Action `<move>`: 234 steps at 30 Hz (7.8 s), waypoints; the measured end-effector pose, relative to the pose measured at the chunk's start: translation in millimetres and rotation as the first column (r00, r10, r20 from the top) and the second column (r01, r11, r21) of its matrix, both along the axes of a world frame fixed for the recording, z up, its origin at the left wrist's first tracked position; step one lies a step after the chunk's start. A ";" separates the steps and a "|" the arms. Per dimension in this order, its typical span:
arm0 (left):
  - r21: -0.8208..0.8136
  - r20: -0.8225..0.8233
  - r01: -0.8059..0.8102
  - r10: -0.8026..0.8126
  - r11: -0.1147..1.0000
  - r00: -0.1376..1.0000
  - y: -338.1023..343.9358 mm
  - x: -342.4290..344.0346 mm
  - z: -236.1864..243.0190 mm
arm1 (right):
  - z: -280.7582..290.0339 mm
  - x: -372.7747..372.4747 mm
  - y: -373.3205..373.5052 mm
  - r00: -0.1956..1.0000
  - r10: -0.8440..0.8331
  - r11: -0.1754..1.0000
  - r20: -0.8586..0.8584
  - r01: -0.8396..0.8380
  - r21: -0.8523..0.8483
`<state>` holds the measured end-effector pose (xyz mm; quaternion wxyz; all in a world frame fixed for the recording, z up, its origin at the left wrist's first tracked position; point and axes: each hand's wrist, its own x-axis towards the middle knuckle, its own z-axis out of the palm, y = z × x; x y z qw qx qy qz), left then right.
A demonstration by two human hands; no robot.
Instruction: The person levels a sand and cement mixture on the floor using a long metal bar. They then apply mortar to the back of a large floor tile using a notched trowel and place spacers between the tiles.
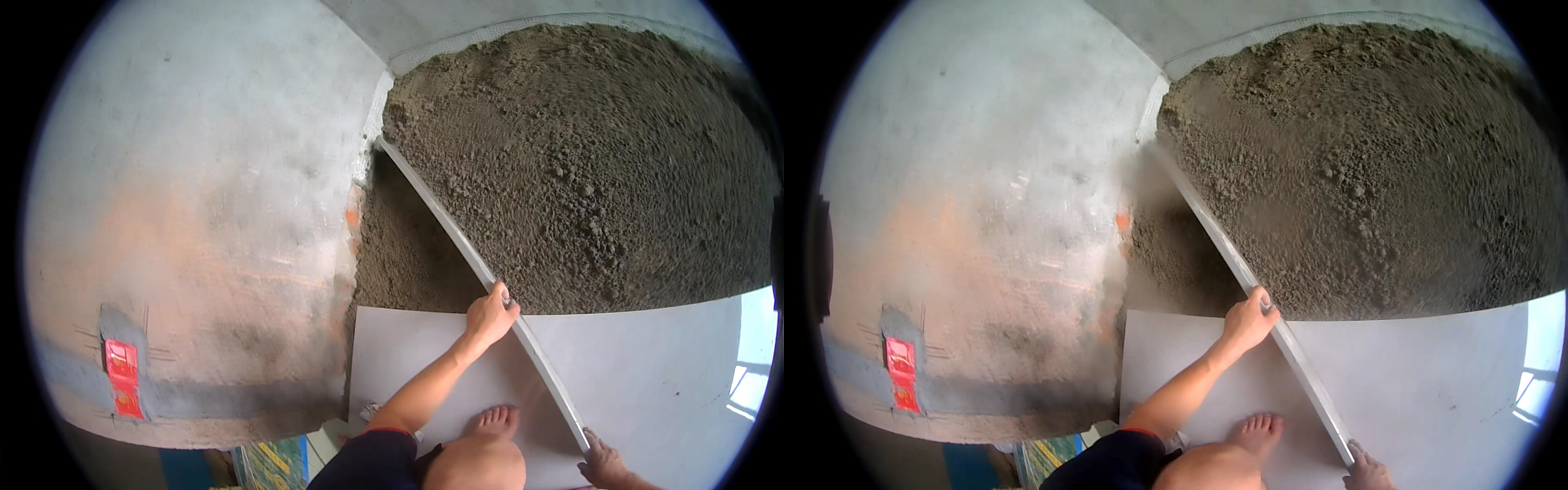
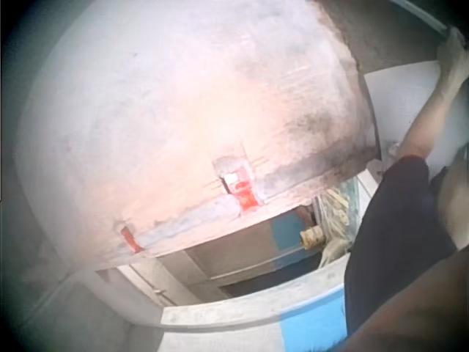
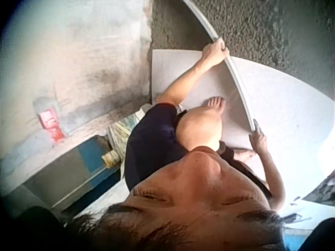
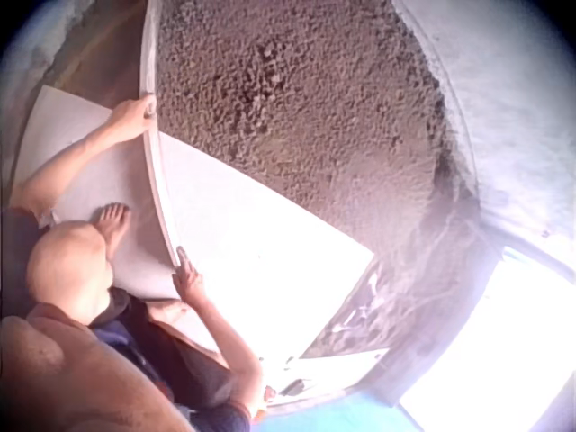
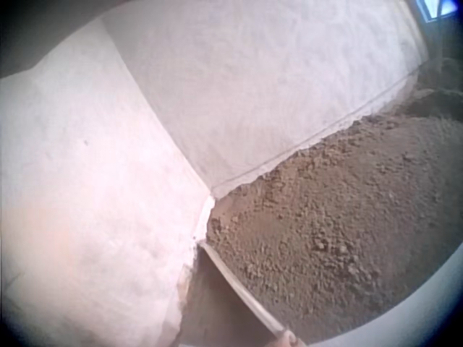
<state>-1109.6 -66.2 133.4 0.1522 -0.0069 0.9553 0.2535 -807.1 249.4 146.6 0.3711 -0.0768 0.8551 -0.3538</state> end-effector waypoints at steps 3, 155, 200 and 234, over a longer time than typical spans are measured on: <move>0.033 -0.055 -0.042 0.044 0.999 0.998 12.0 -11.8 -13.5 | -2.9 -23.2 3.5 0.994 0.058 0.997 0.095 -0.063 0.047; 0.469 0.222 0.266 -0.404 0.842 0.887 54.2 93.2 6.0 | -39.0 84.6 187.1 0.789 -0.488 0.873 0.372 0.434 0.225; 0.108 -0.246 -0.072 0.097 0.992 0.964 -47.8 -121.1 -35.4 | -17.8 -133.4 -133.1 0.871 -0.486 0.863 -0.080 0.462 -0.205; 0.469 -0.222 0.489 -0.437 0.736 0.871 253.7 -7.1 -28.2 | -12.7 50.7 -51.0 0.677 -0.726 0.687 -0.120 0.717 -0.116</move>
